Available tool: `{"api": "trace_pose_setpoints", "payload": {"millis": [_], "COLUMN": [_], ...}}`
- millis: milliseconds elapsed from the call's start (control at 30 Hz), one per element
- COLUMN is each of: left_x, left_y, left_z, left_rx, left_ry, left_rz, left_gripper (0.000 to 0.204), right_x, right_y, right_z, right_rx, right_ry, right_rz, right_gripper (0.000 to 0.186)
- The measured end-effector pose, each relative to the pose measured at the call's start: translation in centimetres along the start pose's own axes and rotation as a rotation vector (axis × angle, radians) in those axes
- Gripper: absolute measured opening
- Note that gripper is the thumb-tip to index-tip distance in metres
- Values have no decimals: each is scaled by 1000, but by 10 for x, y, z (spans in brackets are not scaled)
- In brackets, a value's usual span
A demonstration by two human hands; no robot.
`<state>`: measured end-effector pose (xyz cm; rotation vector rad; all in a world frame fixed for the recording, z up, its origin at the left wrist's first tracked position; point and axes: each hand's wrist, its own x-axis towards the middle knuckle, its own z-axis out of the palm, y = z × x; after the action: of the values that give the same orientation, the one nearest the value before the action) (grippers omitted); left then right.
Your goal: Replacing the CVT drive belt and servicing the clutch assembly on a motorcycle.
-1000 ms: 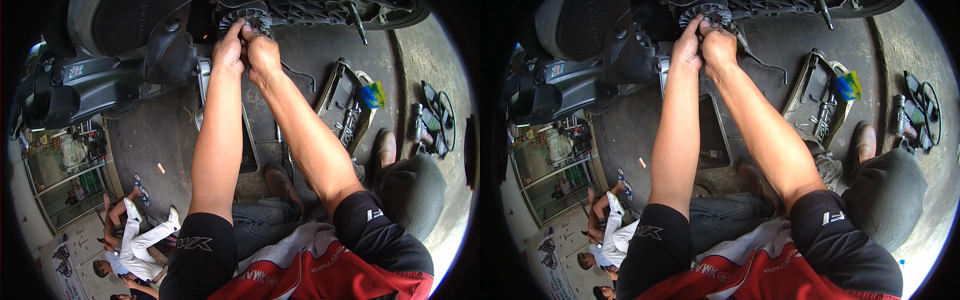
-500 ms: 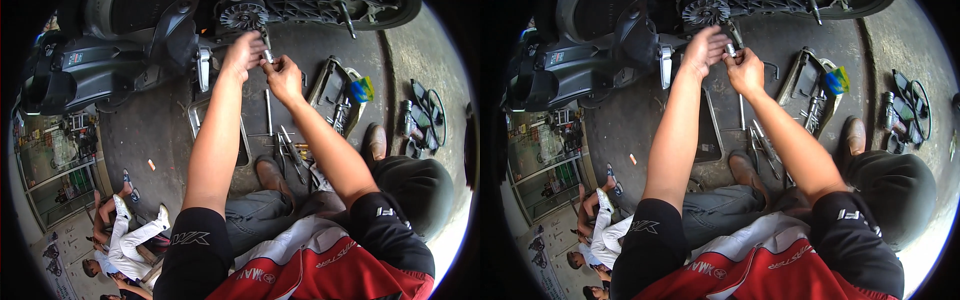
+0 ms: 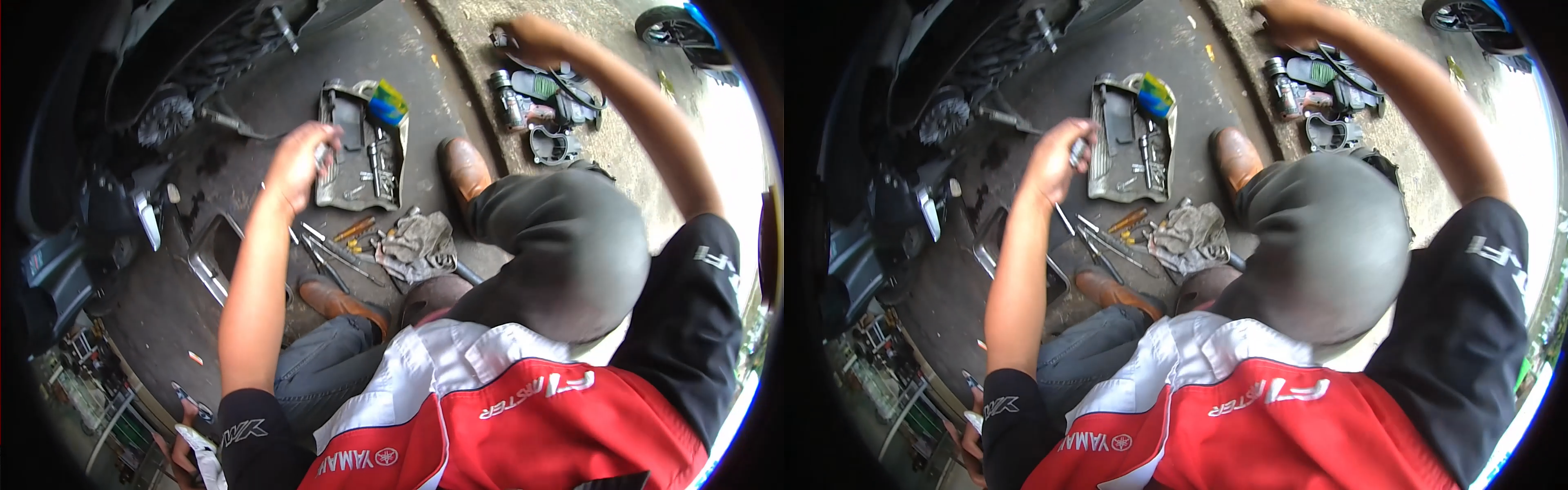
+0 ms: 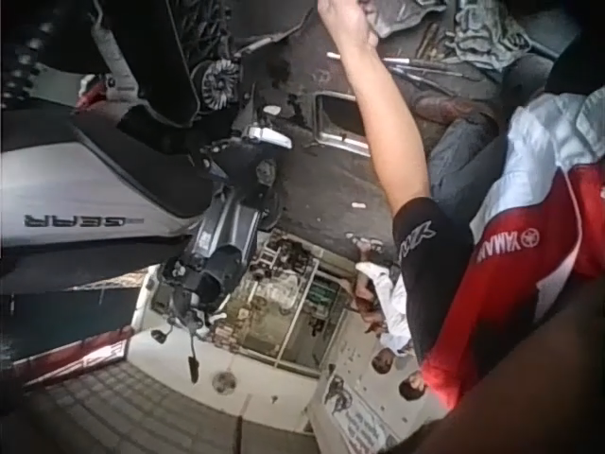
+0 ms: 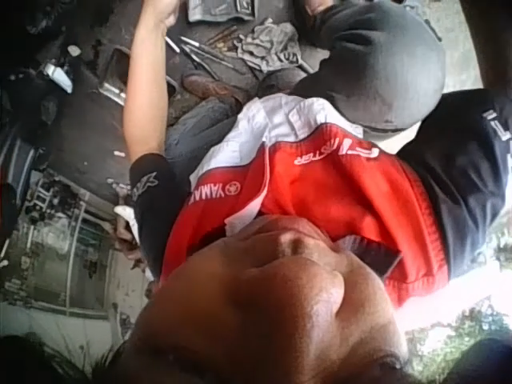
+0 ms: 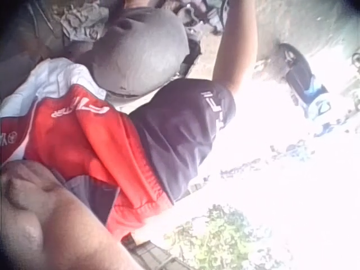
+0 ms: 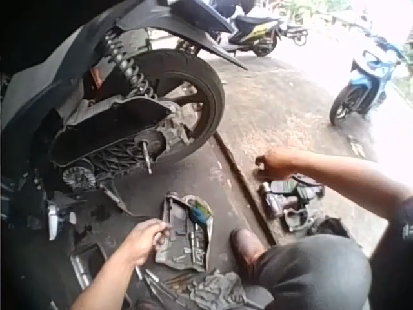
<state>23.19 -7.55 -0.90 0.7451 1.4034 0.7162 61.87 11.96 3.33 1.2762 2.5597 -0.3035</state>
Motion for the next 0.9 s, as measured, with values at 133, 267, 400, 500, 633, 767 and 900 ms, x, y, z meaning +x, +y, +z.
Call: {"api": "trace_pose_setpoints", "payload": {"millis": [133,267,400,500,633,767,900], "left_x": [5,14,25,37,58,63,51], "left_y": [-32,-63,-75,-88,-103,-92,-84], "left_z": [64,92,114,132,166,197,203], "left_rx": [250,185,98,28,99,-67,-333], "left_ry": [-180,-233,-175,-173,-89,20,216], "left_rz": [-179,-274,-329,-205,-28,1,100], "left_gripper": [23,24,25,27,37,72,74], "right_x": [-53,-49,-51,-58,-88,-107,-93], "right_y": [113,122,140,144,84,1,-58], "right_z": [179,266,274,275,225,168,136], "right_rx": [11,55,348,375,453,626,441], "right_ry": [-302,-176,-173,-126,-4,85,61], "right_rz": [282,313,326,239,177,-35,-356], "right_gripper": [56,83,81,77,71,71,62]}}
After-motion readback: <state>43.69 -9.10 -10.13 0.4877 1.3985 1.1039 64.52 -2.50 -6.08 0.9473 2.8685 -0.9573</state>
